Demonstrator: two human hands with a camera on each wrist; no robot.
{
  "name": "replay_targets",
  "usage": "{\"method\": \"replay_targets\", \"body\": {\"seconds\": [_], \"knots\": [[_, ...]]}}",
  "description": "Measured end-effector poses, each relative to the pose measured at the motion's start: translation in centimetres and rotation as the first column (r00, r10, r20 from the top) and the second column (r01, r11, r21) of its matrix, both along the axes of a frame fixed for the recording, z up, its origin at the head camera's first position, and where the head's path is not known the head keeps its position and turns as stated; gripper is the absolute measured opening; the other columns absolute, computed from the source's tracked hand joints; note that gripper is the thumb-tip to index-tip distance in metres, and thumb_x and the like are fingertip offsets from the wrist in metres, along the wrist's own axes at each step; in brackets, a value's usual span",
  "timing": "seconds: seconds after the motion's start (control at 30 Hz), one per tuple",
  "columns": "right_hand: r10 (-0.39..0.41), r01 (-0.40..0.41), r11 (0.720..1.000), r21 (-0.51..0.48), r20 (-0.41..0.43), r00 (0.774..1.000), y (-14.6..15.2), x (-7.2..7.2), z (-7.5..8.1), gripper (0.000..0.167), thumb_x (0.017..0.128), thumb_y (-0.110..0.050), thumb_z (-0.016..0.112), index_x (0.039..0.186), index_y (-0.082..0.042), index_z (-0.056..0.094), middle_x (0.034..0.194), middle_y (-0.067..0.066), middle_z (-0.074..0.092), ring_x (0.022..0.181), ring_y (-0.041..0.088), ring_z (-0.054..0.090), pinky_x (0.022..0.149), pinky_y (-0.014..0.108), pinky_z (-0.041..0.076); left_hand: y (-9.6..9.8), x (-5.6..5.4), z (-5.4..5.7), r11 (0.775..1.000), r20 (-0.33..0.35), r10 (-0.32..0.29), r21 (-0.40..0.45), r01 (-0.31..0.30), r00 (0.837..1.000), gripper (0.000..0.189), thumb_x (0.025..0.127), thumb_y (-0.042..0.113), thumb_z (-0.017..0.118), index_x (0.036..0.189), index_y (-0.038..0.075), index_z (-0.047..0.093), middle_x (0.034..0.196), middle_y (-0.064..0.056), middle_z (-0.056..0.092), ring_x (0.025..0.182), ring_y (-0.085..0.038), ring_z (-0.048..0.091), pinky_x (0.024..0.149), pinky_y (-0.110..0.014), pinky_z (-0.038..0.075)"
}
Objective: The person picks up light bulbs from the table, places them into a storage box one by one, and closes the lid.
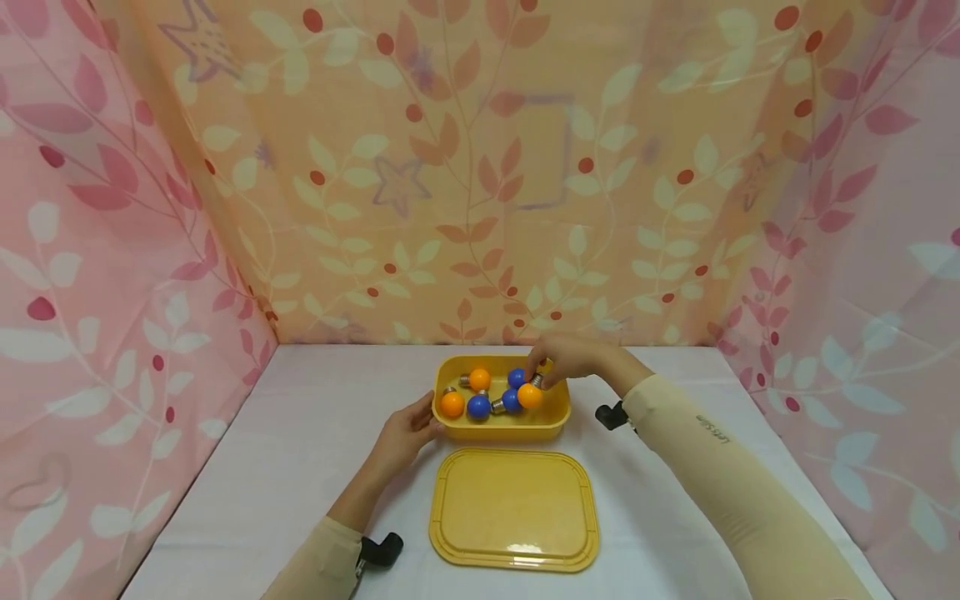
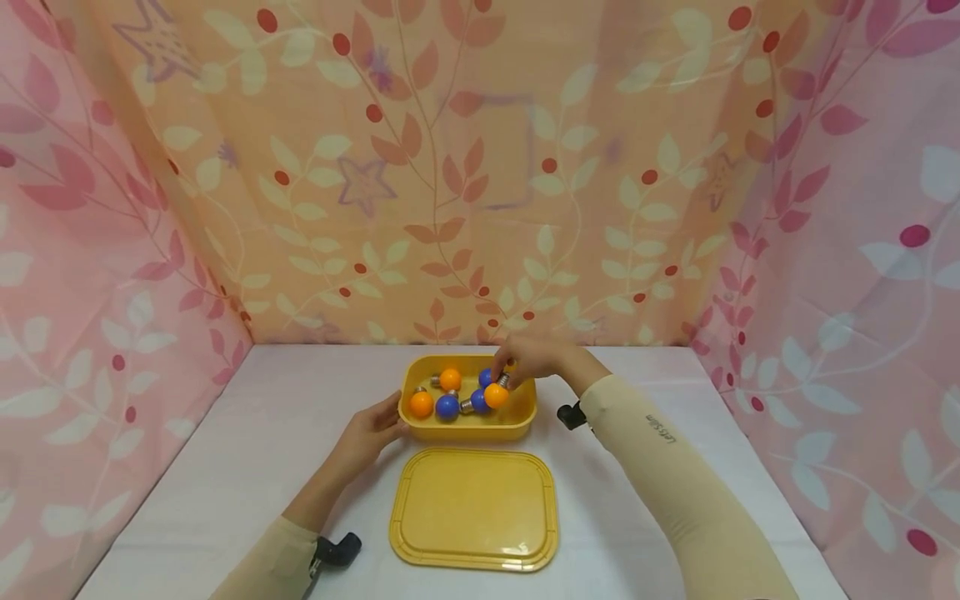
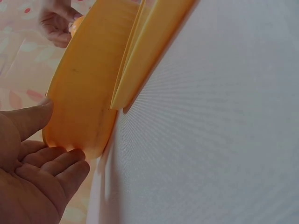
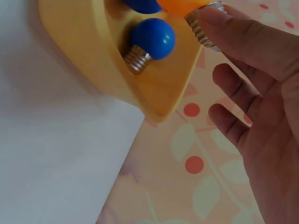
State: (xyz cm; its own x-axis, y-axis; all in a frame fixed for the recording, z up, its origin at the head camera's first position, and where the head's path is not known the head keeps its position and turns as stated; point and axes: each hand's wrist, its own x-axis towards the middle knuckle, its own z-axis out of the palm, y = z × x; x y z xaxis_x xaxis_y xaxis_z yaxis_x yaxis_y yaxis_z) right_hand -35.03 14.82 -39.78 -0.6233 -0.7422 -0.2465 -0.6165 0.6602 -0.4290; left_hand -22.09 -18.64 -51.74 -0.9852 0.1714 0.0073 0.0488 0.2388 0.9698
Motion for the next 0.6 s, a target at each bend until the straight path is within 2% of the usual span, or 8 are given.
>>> {"method": "replay_targets", "body": {"seconds": [0.2,0.43,0.6], "knots": [[0.001,-0.002,1.000,0.029,0.048,0.999,-0.4,-0.1,-0.7,0.026,0.088,-0.013,0.081,0.109,-0.030,0.079,0.108,-0.017,0.070,0.112,0.018,0.056,0.102,0.038,0.053,0.0,0.1,0.1,1.000,-0.011,0.002,-0.003,-0.002,1.000,0.071,0.098,0.013,0.071,0.159,0.010,0.037,0.162,-0.009,0.041,0.141,-0.024,0.050,0.103,-0.028,0.052],[0.046,-0.049,0.998,0.051,0.056,0.997,-0.9,0.3,-1.2,0.025,0.087,-0.012,0.083,0.104,-0.029,0.080,0.105,-0.013,0.071,0.108,0.020,0.061,0.103,0.039,0.053,0.0,0.0,0.1,1.000,-0.014,0.010,-0.017,-0.010,1.000,0.071,0.097,0.013,0.072,0.159,0.009,0.037,0.162,-0.010,0.041,0.141,-0.025,0.051,0.104,-0.030,0.052],[0.060,-0.062,0.997,0.047,0.052,0.997,-1.0,0.6,-1.9,0.023,0.085,-0.008,0.083,0.102,-0.024,0.080,0.101,-0.009,0.070,0.103,0.021,0.061,0.102,0.039,0.052,0.1,0.0,-0.1,1.000,-0.018,0.002,-0.014,-0.003,1.000,0.071,0.098,0.012,0.071,0.159,0.008,0.036,0.161,-0.013,0.041,0.141,-0.027,0.051,0.103,-0.031,0.052]]}}
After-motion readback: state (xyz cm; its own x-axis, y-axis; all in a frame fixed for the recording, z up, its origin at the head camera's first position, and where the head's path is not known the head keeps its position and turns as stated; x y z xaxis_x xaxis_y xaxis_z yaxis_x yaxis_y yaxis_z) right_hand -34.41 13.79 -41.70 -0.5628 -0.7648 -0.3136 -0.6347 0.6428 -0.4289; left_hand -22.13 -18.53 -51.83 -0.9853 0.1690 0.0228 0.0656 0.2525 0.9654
